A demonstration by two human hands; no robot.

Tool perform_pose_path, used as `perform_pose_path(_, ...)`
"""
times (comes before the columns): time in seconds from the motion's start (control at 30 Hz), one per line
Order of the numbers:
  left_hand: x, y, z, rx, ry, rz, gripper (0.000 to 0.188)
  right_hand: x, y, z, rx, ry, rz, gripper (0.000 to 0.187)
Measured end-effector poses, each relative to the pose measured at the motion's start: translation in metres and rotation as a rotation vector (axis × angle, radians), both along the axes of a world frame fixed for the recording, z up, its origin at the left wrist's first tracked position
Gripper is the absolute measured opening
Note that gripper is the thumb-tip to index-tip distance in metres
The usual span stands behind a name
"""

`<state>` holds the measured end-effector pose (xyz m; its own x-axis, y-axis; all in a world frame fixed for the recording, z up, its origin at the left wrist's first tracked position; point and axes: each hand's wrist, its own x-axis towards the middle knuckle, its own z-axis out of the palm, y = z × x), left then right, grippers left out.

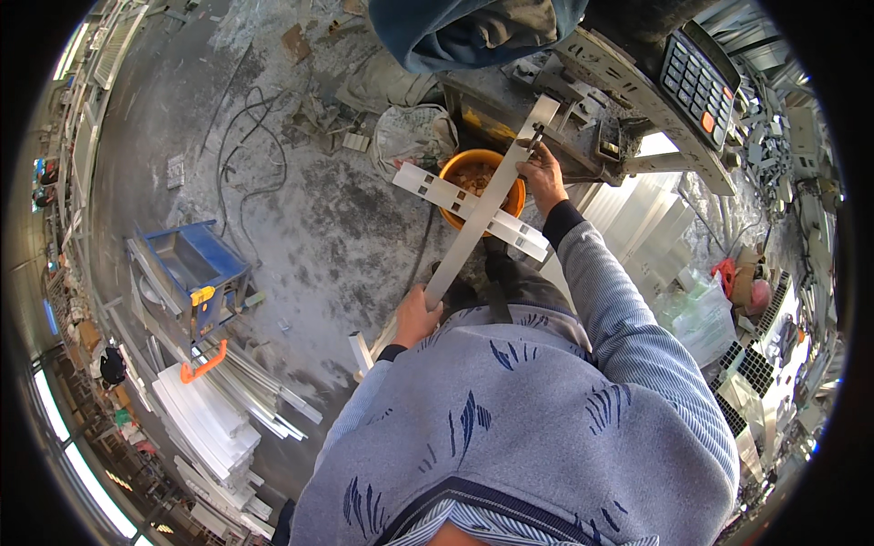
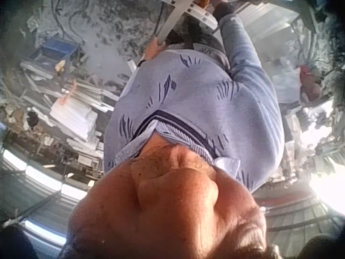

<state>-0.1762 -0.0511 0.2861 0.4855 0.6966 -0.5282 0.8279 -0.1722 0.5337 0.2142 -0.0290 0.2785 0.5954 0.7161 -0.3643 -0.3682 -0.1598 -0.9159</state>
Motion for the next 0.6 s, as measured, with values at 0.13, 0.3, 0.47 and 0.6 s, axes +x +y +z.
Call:
perform_pose_path(0.13, 0.002, -0.001, 0.031, 0.085, -0.048, 0.013, 0.051, -0.007, 0.001, 0.007, 0.081, 0.085, -0.115, 0.043)
perform_pose_path(0.3, 0.01, -0.002, 0.074, 0.16, -0.197, -0.016, 0.054, -0.011, -0.004, 0.017, 0.097, 0.186, -0.174, 0.042)
perform_pose_path(0.47, 0.013, 0.0, 0.102, 0.174, -0.205, 0.006, 0.061, -0.012, -0.005, 0.024, 0.037, 0.143, -0.157, 0.045)
perform_pose_path(0.6, 0.012, -0.001, 0.109, 0.207, -0.223, 0.005, 0.062, -0.019, -0.004, 0.034, 0.072, 0.115, -0.19, 0.046)
